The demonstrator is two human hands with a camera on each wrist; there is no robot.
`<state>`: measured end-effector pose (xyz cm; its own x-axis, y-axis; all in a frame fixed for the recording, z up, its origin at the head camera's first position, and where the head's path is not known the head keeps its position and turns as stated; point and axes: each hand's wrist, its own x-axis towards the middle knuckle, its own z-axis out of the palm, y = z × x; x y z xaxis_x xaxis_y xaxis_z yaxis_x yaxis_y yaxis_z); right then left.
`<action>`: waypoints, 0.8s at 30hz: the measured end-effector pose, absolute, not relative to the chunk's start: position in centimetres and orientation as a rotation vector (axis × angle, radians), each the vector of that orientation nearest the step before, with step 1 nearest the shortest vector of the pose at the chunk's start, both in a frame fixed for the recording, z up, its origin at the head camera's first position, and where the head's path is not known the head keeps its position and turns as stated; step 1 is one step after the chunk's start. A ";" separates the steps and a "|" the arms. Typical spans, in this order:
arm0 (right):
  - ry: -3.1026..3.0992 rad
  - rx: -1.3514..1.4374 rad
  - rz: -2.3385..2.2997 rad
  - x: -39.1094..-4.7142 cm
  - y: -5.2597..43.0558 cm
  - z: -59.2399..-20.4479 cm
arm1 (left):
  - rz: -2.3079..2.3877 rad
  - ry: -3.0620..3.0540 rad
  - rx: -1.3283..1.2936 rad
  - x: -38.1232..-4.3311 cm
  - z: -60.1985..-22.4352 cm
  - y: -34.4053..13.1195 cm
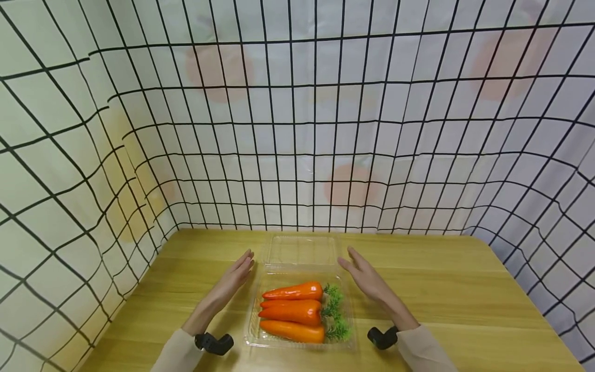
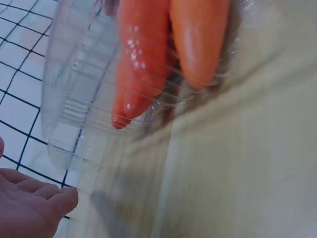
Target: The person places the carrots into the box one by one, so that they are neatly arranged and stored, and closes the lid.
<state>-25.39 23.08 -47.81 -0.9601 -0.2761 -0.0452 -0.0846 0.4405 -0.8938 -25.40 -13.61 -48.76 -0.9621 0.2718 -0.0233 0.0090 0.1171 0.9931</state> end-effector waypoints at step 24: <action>2.482 -0.379 -1.715 -25.7 22.9 -47.9 | 1.994 2.028 0.349 -28.0 -48.3 -12.4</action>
